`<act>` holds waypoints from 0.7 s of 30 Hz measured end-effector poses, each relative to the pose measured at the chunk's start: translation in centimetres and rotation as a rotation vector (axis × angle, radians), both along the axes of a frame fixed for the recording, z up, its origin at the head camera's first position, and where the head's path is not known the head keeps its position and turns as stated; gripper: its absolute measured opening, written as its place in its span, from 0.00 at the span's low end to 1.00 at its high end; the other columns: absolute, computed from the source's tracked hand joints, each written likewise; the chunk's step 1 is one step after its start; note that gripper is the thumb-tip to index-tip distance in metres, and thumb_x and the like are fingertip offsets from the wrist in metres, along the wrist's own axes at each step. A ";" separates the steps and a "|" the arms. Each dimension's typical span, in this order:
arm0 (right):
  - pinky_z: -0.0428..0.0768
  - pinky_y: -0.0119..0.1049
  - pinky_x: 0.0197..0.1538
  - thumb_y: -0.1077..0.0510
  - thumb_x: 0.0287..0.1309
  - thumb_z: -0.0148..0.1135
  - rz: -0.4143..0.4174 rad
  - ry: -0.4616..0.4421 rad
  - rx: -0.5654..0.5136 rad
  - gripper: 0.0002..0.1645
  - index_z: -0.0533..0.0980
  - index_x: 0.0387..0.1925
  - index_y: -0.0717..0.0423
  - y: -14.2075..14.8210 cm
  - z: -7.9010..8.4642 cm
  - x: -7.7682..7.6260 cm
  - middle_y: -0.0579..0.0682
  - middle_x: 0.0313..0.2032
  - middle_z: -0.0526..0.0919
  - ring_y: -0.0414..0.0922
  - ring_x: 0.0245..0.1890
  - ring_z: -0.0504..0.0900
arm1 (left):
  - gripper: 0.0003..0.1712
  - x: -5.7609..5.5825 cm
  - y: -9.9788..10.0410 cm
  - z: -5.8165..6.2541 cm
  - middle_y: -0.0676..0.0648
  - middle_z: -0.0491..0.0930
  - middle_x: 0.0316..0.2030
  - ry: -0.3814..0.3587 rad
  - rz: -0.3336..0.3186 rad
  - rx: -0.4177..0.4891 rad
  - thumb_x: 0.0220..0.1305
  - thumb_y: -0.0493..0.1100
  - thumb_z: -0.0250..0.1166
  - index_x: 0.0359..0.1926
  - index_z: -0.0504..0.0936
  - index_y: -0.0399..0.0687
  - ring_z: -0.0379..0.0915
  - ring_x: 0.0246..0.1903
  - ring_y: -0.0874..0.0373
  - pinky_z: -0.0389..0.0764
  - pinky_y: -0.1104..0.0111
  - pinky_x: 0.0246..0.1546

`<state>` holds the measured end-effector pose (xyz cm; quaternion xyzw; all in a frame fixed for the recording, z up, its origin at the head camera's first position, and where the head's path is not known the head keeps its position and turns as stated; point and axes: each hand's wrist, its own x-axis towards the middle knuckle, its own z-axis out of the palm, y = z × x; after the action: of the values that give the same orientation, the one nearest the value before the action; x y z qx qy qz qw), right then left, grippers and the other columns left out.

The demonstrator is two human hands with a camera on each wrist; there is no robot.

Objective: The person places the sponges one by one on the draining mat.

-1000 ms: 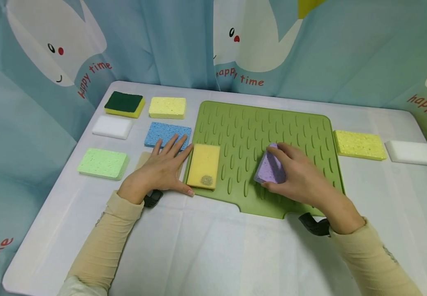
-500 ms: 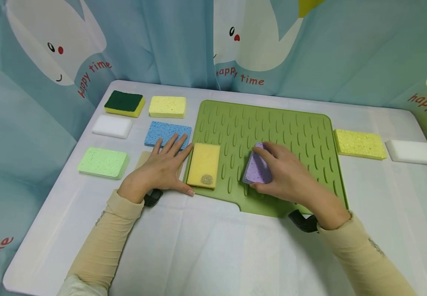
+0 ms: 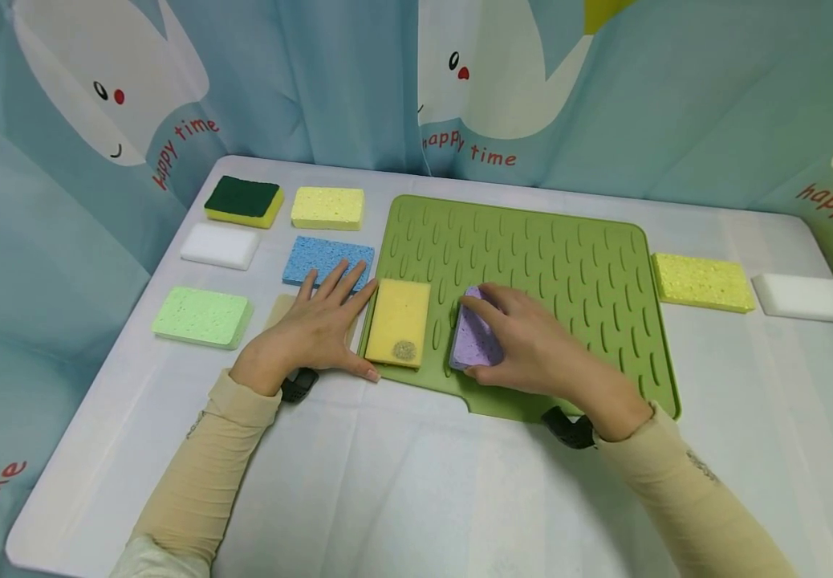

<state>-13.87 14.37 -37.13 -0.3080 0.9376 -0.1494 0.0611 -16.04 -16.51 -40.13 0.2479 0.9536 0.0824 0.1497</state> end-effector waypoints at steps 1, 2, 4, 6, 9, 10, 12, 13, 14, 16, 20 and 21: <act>0.67 0.61 0.68 0.42 0.44 0.75 0.005 0.000 0.003 0.54 0.64 0.71 0.54 -0.2 0.0 0.0 0.66 0.69 0.64 0.64 0.69 0.65 | 0.78 0.0 0.0 0.0 0.44 0.29 0.80 0.000 0.001 0.000 0.38 0.81 0.69 0.80 0.41 0.50 0.22 0.79 0.44 0.30 0.38 0.73; 0.66 0.61 0.68 0.41 0.44 0.75 0.007 0.000 0.011 0.54 0.64 0.71 0.53 -0.4 -0.1 0.0 0.66 0.69 0.64 0.64 0.69 0.65 | 0.78 0.0 0.0 0.0 0.44 0.29 0.80 -0.001 0.001 -0.002 0.38 0.81 0.69 0.80 0.41 0.51 0.22 0.79 0.44 0.30 0.38 0.73; 0.66 0.62 0.68 0.41 0.44 0.74 0.014 -0.006 0.018 0.54 0.64 0.71 0.53 -0.8 -0.1 0.0 0.66 0.70 0.63 0.64 0.69 0.65 | 0.78 0.0 0.0 -0.1 0.44 0.29 0.80 -0.003 0.002 -0.005 0.38 0.81 0.69 0.80 0.40 0.51 0.22 0.79 0.45 0.30 0.38 0.73; 0.66 0.61 0.68 0.40 0.45 0.74 0.019 -0.010 0.025 0.54 0.64 0.72 0.52 -1.2 -0.1 0.0 0.65 0.70 0.63 0.63 0.69 0.64 | 0.78 0.0 0.0 0.0 0.44 0.29 0.80 -0.004 0.003 -0.008 0.38 0.81 0.69 0.80 0.40 0.51 0.21 0.79 0.45 0.30 0.38 0.73; 0.67 0.60 0.68 0.41 0.46 0.73 0.036 -0.006 0.033 0.52 0.64 0.72 0.51 -1.6 -0.1 -0.1 0.64 0.70 0.63 0.63 0.68 0.65 | 0.78 0.0 0.0 0.0 0.45 0.29 0.80 -0.005 0.004 -0.012 0.38 0.81 0.69 0.80 0.40 0.51 0.21 0.79 0.45 0.29 0.38 0.73; 0.68 0.60 0.68 0.41 0.46 0.73 0.044 -0.001 0.036 0.52 0.65 0.71 0.51 -1.6 -0.1 -0.1 0.65 0.70 0.63 0.63 0.68 0.66 | 0.78 0.0 0.1 0.0 0.45 0.29 0.80 -0.005 0.004 -0.013 0.38 0.81 0.69 0.80 0.40 0.51 0.21 0.79 0.45 0.29 0.38 0.73; 0.68 0.60 0.67 0.41 0.46 0.72 0.054 0.003 0.047 0.51 0.65 0.71 0.50 -1.8 -0.2 -0.2 0.65 0.70 0.63 0.64 0.67 0.66 | 0.78 0.0 0.1 0.0 0.45 0.29 0.80 -0.006 0.005 -0.014 0.38 0.81 0.69 0.80 0.40 0.51 0.21 0.79 0.45 0.29 0.38 0.73; 0.68 0.60 0.67 0.42 0.46 0.72 0.059 0.005 0.052 0.50 0.66 0.71 0.50 -1.9 -0.3 -0.2 0.65 0.69 0.63 0.64 0.67 0.66 | 0.78 -0.1 0.1 0.0 0.45 0.29 0.80 -0.006 0.004 -0.015 0.38 0.81 0.69 0.80 0.40 0.51 0.21 0.79 0.45 0.29 0.38 0.73; 0.69 0.61 0.66 0.42 0.46 0.72 0.062 0.006 0.057 0.50 0.67 0.70 0.49 -1.9 -0.3 -0.2 0.66 0.69 0.63 0.64 0.67 0.66 | 0.78 -0.1 0.1 0.0 0.44 0.29 0.80 -0.007 0.004 -0.015 0.39 0.81 0.69 0.80 0.40 0.51 0.21 0.79 0.45 0.29 0.38 0.73; 0.69 0.61 0.66 0.42 0.45 0.73 0.064 0.006 0.068 0.49 0.68 0.70 0.48 -2.1 -0.4 -0.2 0.67 0.69 0.62 0.65 0.67 0.66 | 0.77 -0.1 0.1 0.0 0.44 0.29 0.80 -0.009 0.004 -0.015 0.39 0.81 0.69 0.80 0.40 0.51 0.21 0.79 0.44 0.29 0.38 0.73; 0.68 0.61 0.67 0.42 0.44 0.73 0.070 0.013 0.081 0.48 0.69 0.69 0.48 -2.5 -0.5 -0.3 0.67 0.70 0.62 0.65 0.67 0.66 | 0.77 -0.1 0.1 0.0 0.44 0.29 0.80 -0.007 0.001 -0.019 0.39 0.80 0.69 0.80 0.40 0.50 0.22 0.79 0.44 0.29 0.38 0.73; 0.67 0.61 0.67 0.42 0.45 0.73 0.074 0.017 0.082 0.48 0.69 0.69 0.48 -2.6 -0.5 -0.3 0.66 0.69 0.62 0.64 0.67 0.66 | 0.77 -0.1 0.1 0.1 0.44 0.29 0.80 -0.006 0.001 -0.021 0.39 0.80 0.69 0.80 0.40 0.50 0.22 0.79 0.44 0.30 0.38 0.73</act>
<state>-14.14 11.73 -37.65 -0.3408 0.9314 -0.1060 0.0710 -16.11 -16.43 -40.08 0.2456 0.9541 0.0730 0.1552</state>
